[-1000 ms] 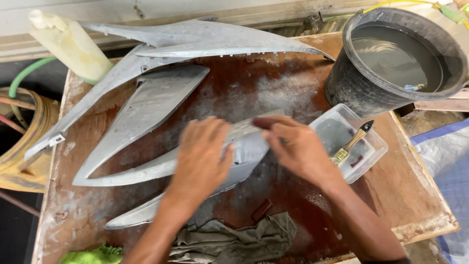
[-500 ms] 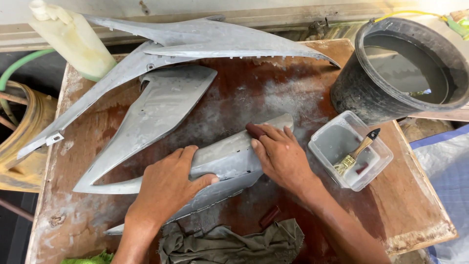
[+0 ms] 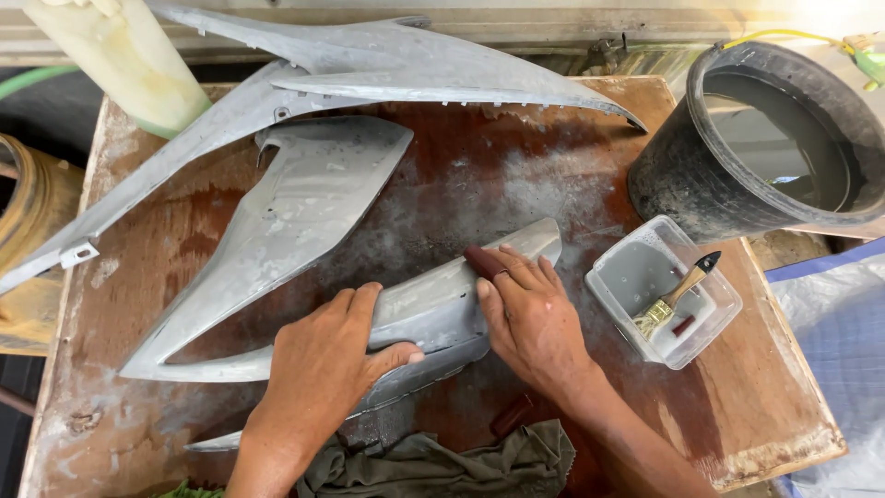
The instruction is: The person sands a grey plastic car part on a wooden table using a sanding block. They occasionally dip a paintbrush into a container of water and apply it to the part's surface. The person continues to sand the part by hand throughout the video.
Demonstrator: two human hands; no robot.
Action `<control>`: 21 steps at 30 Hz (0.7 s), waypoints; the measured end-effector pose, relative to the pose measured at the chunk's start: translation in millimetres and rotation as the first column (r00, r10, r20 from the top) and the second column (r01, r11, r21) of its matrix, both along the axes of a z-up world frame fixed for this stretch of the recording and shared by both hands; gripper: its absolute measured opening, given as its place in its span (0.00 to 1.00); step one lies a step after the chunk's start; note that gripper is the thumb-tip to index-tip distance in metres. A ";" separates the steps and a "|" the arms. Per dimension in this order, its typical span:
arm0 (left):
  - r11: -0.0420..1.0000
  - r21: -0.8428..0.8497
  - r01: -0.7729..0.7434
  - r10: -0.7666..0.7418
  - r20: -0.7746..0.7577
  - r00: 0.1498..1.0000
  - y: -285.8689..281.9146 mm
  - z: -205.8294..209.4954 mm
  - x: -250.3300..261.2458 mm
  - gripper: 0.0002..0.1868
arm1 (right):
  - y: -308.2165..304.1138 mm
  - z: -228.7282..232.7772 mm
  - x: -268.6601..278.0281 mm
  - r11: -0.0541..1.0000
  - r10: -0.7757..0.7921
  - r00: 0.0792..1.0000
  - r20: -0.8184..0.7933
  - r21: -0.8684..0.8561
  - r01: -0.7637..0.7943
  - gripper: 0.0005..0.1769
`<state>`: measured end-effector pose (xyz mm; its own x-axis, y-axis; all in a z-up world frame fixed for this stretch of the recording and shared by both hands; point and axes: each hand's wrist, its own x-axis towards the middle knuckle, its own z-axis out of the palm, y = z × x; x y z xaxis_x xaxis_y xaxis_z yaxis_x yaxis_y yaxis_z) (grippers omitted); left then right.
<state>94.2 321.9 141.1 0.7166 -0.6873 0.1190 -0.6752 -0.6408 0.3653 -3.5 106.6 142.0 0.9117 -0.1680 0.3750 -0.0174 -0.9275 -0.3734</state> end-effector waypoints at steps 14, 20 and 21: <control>0.999 0.039 -0.003 0.005 -0.046 0.999 0.1 -2.4 0.3 0.48 | 20.5 -2.8 18.0 0.991 0.128 0.991 -0.037 -0.019 -0.129 0.22; 1.000 0.007 -0.002 0.002 0.001 1.000 -1.0 -4.2 0.0 0.48 | 44.6 6.3 24.2 0.954 0.298 0.954 -0.017 0.028 -0.298 0.17; 0.997 0.064 -0.032 0.034 -0.035 0.999 -1.5 -2.5 0.7 0.52 | 43.6 4.2 24.8 0.959 0.284 0.958 -0.025 0.010 -0.284 0.15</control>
<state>94.9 320.4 138.6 0.7418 -0.6688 0.0496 -0.6407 -0.6849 0.3471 21.3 150.2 146.2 0.9317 0.0974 0.3500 0.2369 -0.8932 -0.3822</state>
